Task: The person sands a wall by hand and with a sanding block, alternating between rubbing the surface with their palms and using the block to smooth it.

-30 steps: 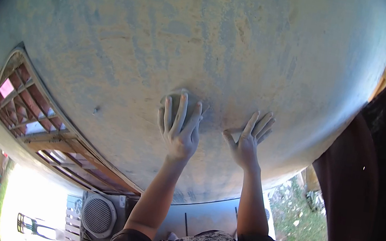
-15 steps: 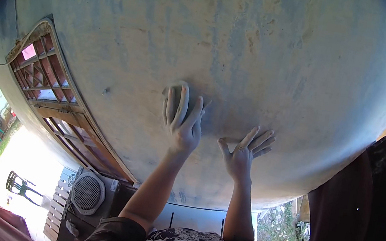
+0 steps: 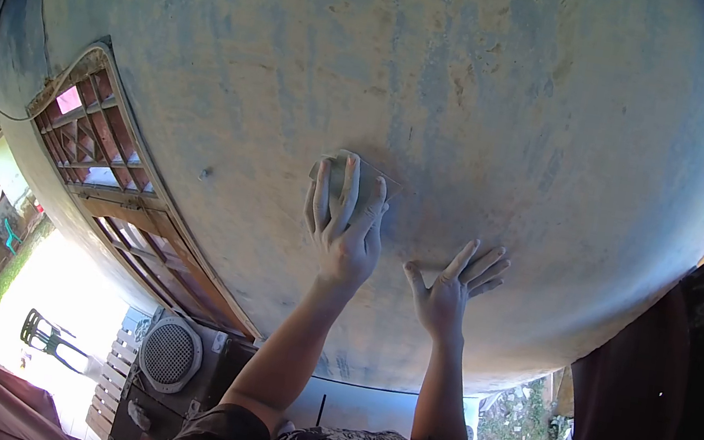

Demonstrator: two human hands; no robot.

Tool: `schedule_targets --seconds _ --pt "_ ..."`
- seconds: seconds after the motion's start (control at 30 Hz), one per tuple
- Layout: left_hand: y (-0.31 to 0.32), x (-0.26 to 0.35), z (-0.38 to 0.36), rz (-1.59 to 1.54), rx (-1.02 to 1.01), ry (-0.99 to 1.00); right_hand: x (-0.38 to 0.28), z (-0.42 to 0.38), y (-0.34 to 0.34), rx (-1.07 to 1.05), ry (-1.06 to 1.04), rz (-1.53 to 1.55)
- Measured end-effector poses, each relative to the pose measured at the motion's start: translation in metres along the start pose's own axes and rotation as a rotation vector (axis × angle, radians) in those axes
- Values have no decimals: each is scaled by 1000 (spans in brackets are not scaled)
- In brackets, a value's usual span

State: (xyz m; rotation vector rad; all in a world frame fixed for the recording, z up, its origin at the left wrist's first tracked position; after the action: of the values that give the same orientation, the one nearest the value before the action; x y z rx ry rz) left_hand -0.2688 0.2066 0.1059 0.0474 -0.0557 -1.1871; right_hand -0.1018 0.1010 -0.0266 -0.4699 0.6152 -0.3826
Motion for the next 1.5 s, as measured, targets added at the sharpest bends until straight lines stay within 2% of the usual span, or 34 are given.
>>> schedule_targets --seconds 0.2,0.37,0.5,0.6,0.7,0.77,0.83,0.9,1.0,1.1,1.2,1.3,1.37,1.5 --pt "-2 5 64 -24 -36 -6 0 2 -1 18 -4 5" --pt "0 2 -6 -39 -57 -18 1 1 -2 3 20 -4" --pt "2 6 20 -36 -45 56 2 2 0 -14 6 -28" --pt "2 5 51 -20 -40 9 1 2 -5 -20 -9 -36" --pt "2 2 32 -54 -35 -54 2 1 -8 -26 -17 -34" --pt "1 2 -11 -50 -40 -64 5 1 -9 -32 -18 -34" --pt "-1 2 -14 -48 -48 -73 4 0 -11 -36 -36 -45" --pt "0 5 -3 -33 -43 5 4 1 -11 -46 -22 -46" --pt "1 6 52 -59 -39 -21 6 1 -9 -55 -15 -51" --pt "3 3 66 -90 -32 -5 4 1 -12 -58 -1 -53" --pt "6 -5 18 -130 -108 -16 5 0 -14 -22 0 -27" --pt "1 -10 -69 -138 -126 -4 5 -1 -17 15 -24 -8" --pt "2 -9 -90 -90 -144 21 6 1 -18 22 -37 -13" --pt "12 3 -3 -75 -159 108 5 0 -15 19 -23 -44"
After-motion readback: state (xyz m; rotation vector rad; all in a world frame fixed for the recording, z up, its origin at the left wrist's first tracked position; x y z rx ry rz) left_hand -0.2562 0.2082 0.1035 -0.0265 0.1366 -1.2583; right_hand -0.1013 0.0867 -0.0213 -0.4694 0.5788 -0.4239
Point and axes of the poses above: each hand's wrist, its own z-axis towards the middle knuckle, its own y-axis out of the palm, x = y × z, the point moved 10 cm from there along z, towards the middle knuckle, and after that the axes turned 9 degrees about x, right-handed, at the moved point
